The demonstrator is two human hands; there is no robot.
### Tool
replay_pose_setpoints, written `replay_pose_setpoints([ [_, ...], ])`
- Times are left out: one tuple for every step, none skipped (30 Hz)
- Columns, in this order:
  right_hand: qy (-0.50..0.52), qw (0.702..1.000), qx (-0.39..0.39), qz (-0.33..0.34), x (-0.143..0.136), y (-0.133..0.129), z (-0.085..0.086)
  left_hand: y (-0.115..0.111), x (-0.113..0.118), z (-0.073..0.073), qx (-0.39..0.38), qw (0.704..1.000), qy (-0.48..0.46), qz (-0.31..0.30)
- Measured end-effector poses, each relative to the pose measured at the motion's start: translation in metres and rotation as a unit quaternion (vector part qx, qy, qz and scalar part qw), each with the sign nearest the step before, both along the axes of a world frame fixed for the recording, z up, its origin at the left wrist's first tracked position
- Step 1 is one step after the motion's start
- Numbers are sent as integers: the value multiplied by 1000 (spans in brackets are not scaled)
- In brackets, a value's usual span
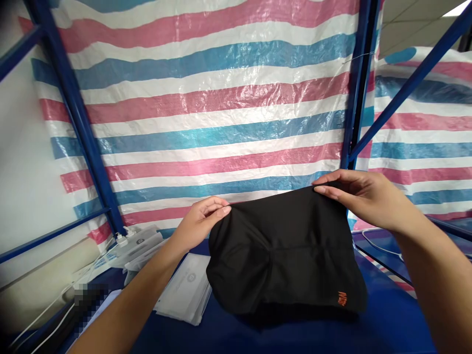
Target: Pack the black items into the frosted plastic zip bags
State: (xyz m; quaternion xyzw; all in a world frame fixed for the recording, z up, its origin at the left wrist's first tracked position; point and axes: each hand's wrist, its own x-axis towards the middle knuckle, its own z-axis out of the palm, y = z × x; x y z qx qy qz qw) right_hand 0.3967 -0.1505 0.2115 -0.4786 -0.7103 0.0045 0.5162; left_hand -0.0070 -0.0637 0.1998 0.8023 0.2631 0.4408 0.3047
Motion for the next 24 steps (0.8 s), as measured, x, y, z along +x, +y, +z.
replay_pose_setpoints([
  [4, 1000, -15, 5, 5, 8, -2, 8, 4, -7, -14, 1000, -6, -12],
  [7, 999, -38, 15, 9, 18, -8, 18, 8, -17, -26, 999, -5, -23],
  [8, 997, -69, 29, 12, 32, -16, 30, 11, -29, -36, 999, 7, -30],
  [7, 993, -105, 48, 15, 49, -29, 43, 15, -44, -43, 998, 34, -32],
  [-5, 986, -148, 70, 18, 67, -44, 57, 18, -60, -46, 996, 75, -25],
  [-19, 978, -190, 81, 19, 87, -63, 70, 19, -78, -39, 990, 135, -6],
  [-40, 968, -230, 88, 19, 106, -83, 82, 20, -95, -25, 980, 197, 20],
  [-76, 955, -273, 85, 18, 123, -105, 93, 19, -112, -21, 974, 223, 39],
  [-125, 941, -307, 64, 16, 139, -125, 102, 16, -126, -14, 968, 245, 56],
  [-165, 934, -314, 32, 13, 152, -144, 108, 11, -138, -6, 963, 260, 73],
  [-176, 932, -316, 26, 10, 162, -159, 112, 3, -147, 3, 959, 269, 85],
  [-187, 929, -317, 24, 6, 170, -171, 114, -5, -153, 13, 955, 281, 92],
  [-191, 929, -315, 28, 1, 175, -178, 113, -15, -158, 22, 951, 295, 91],
  [-191, 929, -314, 39, -5, 180, -182, 112, -26, -161, 27, 946, 311, 84],
  [-193, 929, -312, 50, -13, 183, -182, 109, -37, -164, 28, 942, 328, 73],
  [-195, 928, -309, 65, -23, 185, -181, 105, -47, -166, 25, 936, 345, 61],
  [-196, 927, -307, 86, -35, 187, -178, 100, -56, -170, 17, 930, 364, 53],
  [-196, 926, -303, 110, -49, 189, -176, 95, -63, -175, 4, 921, 386, 50],
  [-195, 925, -297, 138, -66, 190, -175, 90, -69, -180, -11, 911, 409, 52],
  [-195, 923, -286, 168, -86, 190, -176, 85, -72, -188, -26, 900, 431, 58],
  [-196, 926, -266, 184, -106, 190, -179, 80, -73, -196, -36, 891, 448, 68],
  [-200, 933, -234, 186, -127, 190, -184, 75, -72, -204, -38, 884, 458, 82],
  [-203, 944, -192, 177, -147, 189, -192, 71, -70, -213, -31, 882, 460, 100],
  [-198, 950, -173, 168, -166, 188, -202, 68, -68, -222, -18, 883, 454, 118],
])
